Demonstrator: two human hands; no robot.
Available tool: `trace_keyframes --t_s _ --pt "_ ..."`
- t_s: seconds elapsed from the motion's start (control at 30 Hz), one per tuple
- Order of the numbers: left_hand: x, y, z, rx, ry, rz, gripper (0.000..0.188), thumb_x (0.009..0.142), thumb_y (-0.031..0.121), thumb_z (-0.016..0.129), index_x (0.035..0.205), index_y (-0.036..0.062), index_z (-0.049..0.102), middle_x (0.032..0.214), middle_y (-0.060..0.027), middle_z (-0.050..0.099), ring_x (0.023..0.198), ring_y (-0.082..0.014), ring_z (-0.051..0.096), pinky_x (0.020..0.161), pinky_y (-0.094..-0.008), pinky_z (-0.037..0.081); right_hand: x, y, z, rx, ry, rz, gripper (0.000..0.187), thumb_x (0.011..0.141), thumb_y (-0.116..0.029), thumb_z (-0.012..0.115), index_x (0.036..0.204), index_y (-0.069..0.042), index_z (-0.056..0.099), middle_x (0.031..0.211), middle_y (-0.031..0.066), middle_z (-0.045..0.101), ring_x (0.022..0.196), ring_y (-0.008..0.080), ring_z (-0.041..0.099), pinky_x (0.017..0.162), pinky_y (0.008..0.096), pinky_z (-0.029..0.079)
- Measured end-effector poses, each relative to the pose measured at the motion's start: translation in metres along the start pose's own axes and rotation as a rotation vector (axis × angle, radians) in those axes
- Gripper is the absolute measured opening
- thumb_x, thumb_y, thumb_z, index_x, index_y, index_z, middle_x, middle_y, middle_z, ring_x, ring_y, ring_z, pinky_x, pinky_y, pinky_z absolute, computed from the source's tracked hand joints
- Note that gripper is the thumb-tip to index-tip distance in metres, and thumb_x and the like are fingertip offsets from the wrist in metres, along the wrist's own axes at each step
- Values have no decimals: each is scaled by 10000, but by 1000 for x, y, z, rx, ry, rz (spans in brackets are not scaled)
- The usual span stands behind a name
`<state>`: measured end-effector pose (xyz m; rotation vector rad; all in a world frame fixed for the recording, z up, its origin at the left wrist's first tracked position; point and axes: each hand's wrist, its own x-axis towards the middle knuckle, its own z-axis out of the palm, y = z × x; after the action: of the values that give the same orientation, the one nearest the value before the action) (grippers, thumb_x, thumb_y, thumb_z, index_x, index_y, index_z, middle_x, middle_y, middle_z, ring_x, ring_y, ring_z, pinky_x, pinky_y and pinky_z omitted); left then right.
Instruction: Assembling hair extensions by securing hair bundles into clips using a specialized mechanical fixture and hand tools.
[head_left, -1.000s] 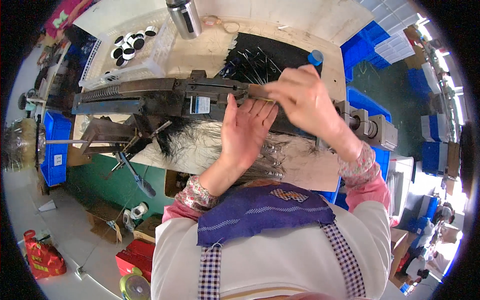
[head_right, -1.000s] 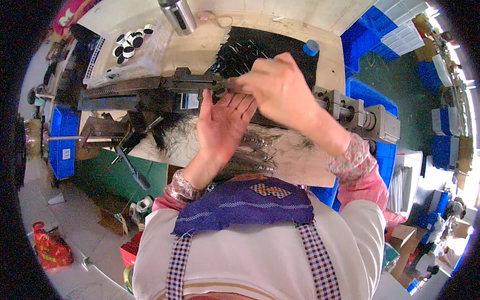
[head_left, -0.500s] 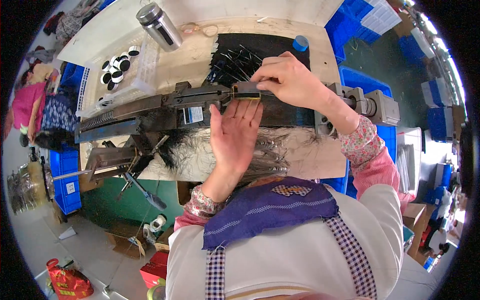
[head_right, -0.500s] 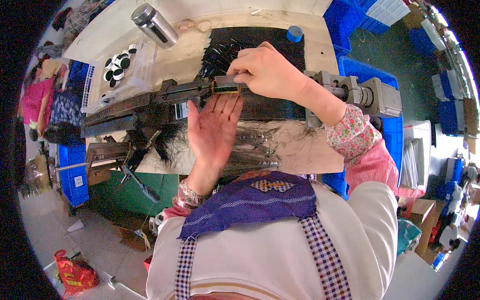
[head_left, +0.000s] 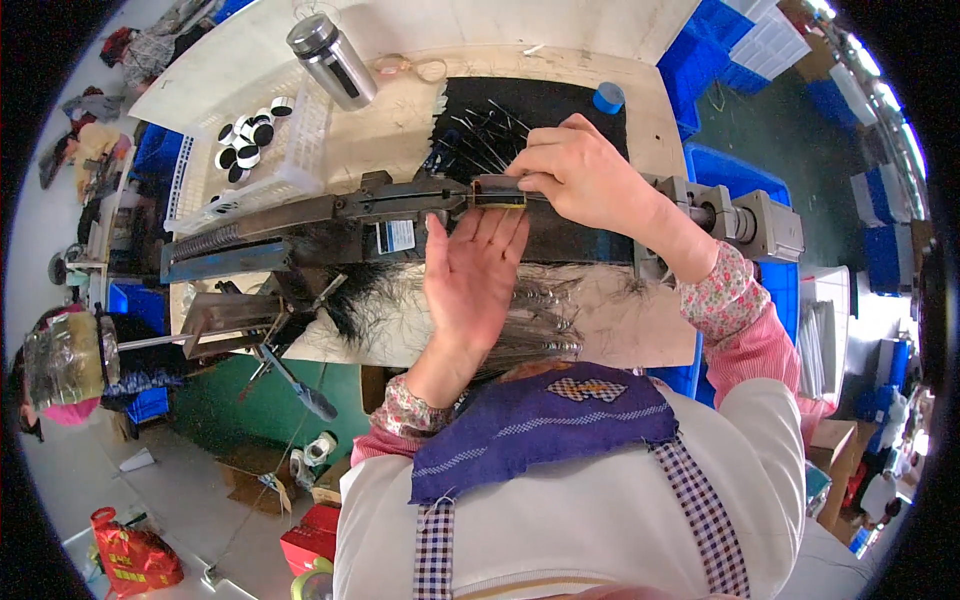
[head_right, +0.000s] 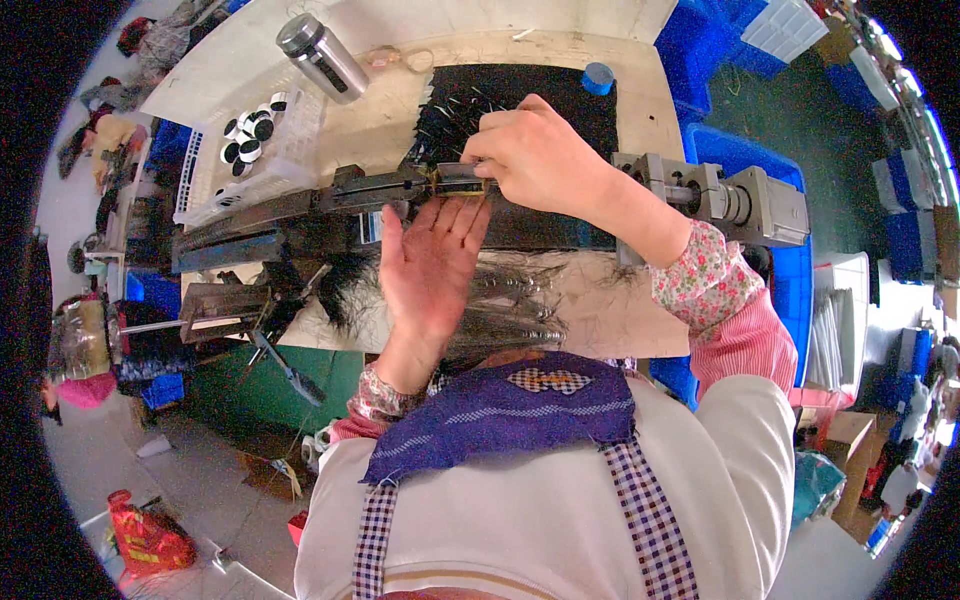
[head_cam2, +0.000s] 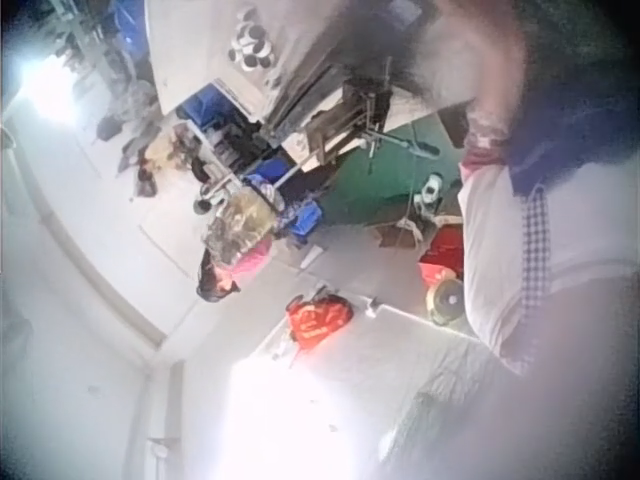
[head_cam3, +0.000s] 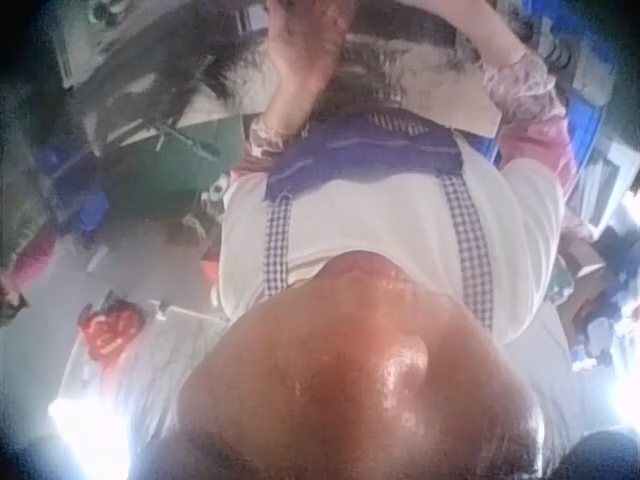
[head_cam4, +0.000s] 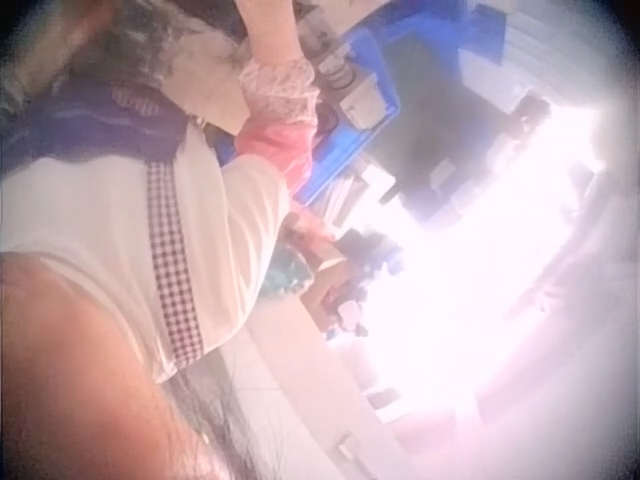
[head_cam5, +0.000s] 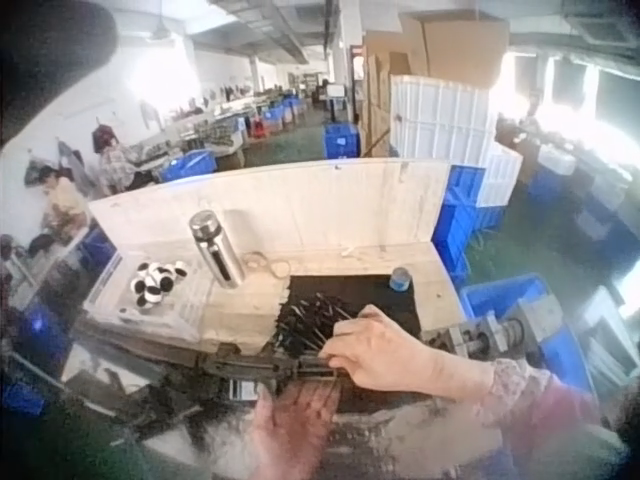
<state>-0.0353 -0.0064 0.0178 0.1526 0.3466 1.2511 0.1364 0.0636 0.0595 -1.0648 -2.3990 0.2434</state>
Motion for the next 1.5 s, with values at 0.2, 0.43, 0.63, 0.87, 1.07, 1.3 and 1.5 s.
trace_keyframes --t_s 0.2,0.43,0.63,0.87,1.07,1.3,1.5 --pt "-1 1 -1 22 -8 1 611 975 509 368 1171 -64 455 1253 -198 503 1265 -316 429 1137 -434 271 3 -6 -2 -36 -4 -28 79 752 -108 647 821 -96 684 767 47 602 789 238 613 808 373 405" --pt "1 2 -5 107 -51 -15 668 973 535 350 1318 -37 382 1389 -170 406 1316 -277 373 1144 -401 243 4 -5 -4 -13 -28 11 84 777 -114 642 842 -94 691 783 45 603 822 227 604 836 364 393" --pt "1 -1 -5 65 -52 -11 681 971 530 359 1324 -52 370 1396 -177 397 1321 -280 367 1150 -406 237 3 -6 -6 32 -44 60 85 792 -129 641 845 -81 687 790 45 600 854 217 596 867 358 375" --pt "1 0 -11 10 -30 -10 666 973 520 365 1301 -60 383 1365 -177 431 1308 -288 384 1145 -413 245 2 -25 -36 256 227 310 234 890 -132 561 1108 -47 561 736 131 627 625 308 644 533 401 492" --pt "1 -1 -14 -25 -39 6 580 983 491 358 1165 -51 460 1287 -174 487 1276 -293 415 1133 -419 277 -13 -54 -14 -156 -117 171 349 832 -67 546 1149 78 516 649 197 607 612 359 627 551 451 497" --pt "-1 3 -4 -26 23 -62 585 983 471 381 1205 -66 443 1257 -169 500 1262 -295 428 1134 -418 282 -9 -63 -6 -318 -277 165 473 782 -57 558 1235 69 508 612 198 595 570 360 620 527 458 482" --pt "5 3 3 154 165 -14 478 991 396 394 1113 -55 497 1185 -198 554 1201 -324 487 1103 -436 303 -9 -52 -5 -356 -251 167 217 763 -72 568 937 56 546 709 195 656 680 367 672 565 447 539"
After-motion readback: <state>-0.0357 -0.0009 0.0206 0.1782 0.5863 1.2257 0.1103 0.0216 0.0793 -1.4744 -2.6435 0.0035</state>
